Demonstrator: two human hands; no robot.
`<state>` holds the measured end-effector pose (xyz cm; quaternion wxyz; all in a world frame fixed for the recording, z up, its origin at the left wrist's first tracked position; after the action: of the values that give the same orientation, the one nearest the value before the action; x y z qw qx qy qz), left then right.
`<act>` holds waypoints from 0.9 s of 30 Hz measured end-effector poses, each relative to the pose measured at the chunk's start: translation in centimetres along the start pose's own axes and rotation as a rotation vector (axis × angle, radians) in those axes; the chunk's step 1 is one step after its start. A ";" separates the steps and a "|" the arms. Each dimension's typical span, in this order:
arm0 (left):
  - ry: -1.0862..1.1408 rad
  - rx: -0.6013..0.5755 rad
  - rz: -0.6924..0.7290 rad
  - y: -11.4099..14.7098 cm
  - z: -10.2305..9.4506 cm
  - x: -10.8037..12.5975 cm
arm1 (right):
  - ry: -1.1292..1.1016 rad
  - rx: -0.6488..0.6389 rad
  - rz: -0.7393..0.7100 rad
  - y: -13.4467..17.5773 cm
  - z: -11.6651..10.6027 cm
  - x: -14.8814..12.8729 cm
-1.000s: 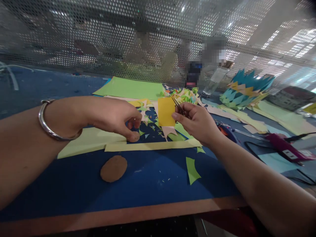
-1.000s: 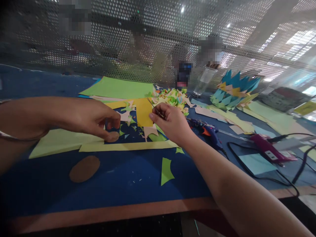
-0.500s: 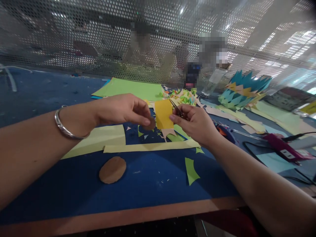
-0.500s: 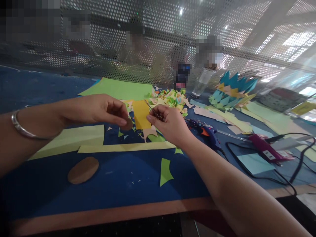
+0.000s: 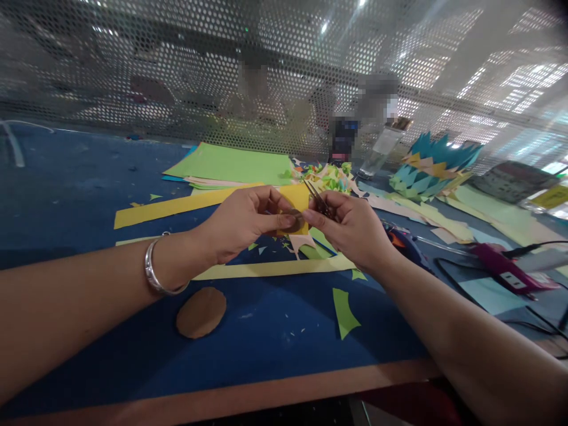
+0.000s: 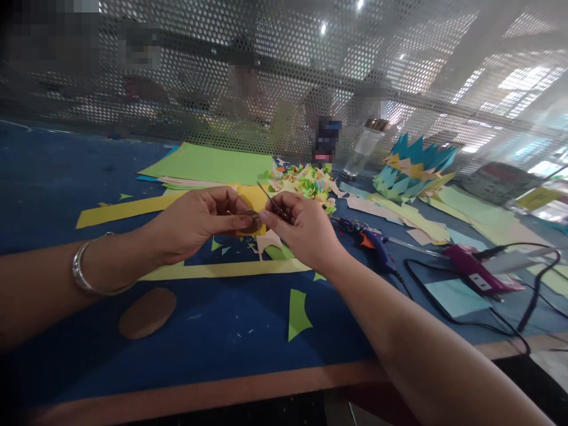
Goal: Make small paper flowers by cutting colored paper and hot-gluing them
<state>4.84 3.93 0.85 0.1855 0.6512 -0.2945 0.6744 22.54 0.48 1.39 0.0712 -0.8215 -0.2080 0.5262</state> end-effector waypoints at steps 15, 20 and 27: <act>0.126 0.044 -0.167 0.4 0.3 -0.2 | 0.212 0.085 -0.109 0.7 -0.3 -1.0; 0.163 0.019 -0.189 0.5 0.5 -0.1 | 0.273 -0.042 -0.104 0.9 0.5 -1.5; 0.211 -0.013 -0.173 0.5 0.6 -0.4 | 0.352 -0.086 -0.147 0.9 0.8 -1.6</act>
<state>5.04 3.26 0.40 0.2771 0.5983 -0.2208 0.7187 21.47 -1.07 2.03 0.1096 -0.8858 -0.2737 0.3583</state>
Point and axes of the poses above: each hand's wrist, its own y-axis away from the middle knuckle, its own z-axis out of the palm, x = y × z, the point moved 4 cm from there along -y, towards the middle knuckle, and after that the axes turned 8 degrees about -x, right-handed, at the moved point
